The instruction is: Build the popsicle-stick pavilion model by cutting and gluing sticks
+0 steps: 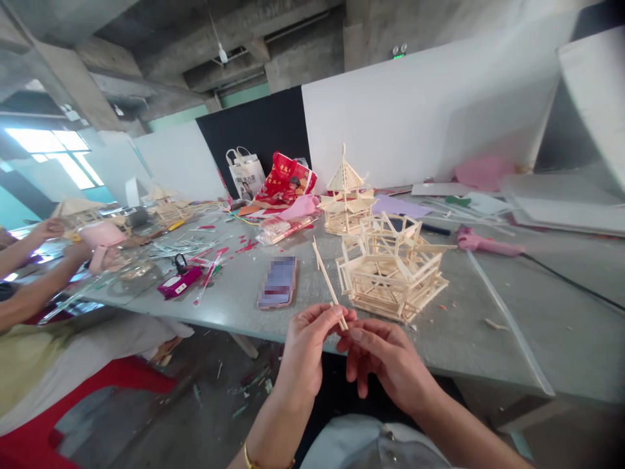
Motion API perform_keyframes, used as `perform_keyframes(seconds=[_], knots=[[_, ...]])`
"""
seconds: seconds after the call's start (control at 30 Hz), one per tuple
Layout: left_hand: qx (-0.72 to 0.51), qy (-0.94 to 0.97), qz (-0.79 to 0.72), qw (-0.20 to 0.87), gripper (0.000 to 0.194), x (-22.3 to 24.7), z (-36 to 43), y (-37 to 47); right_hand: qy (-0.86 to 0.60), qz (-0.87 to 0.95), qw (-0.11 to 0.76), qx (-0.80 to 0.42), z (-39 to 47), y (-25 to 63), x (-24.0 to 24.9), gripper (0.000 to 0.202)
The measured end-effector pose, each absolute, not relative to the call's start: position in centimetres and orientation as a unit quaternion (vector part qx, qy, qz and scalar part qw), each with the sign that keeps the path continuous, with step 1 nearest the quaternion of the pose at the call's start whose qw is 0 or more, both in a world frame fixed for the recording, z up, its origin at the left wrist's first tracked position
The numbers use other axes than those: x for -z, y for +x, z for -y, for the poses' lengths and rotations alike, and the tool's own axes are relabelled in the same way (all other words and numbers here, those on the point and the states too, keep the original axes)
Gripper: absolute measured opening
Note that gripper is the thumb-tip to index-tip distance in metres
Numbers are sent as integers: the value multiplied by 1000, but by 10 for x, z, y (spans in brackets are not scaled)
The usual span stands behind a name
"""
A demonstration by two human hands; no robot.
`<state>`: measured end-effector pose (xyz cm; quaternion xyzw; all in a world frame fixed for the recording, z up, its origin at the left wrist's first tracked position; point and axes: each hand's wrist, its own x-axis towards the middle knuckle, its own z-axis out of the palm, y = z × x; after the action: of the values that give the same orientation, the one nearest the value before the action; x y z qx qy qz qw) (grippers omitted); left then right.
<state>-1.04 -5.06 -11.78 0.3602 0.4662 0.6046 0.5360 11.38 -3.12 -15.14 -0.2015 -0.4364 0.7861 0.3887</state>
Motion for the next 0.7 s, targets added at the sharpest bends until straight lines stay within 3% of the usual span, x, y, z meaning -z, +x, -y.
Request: perform_keyframes(seconds=[0.2, 0.7], knots=[[-603, 387, -486, 500, 17, 127, 51, -10, -195, 412, 393, -798, 31, 110, 153, 23], [-624, 310, -476, 537, 23, 123, 54, 1, -181, 383, 402, -812, 34, 102, 163, 23]])
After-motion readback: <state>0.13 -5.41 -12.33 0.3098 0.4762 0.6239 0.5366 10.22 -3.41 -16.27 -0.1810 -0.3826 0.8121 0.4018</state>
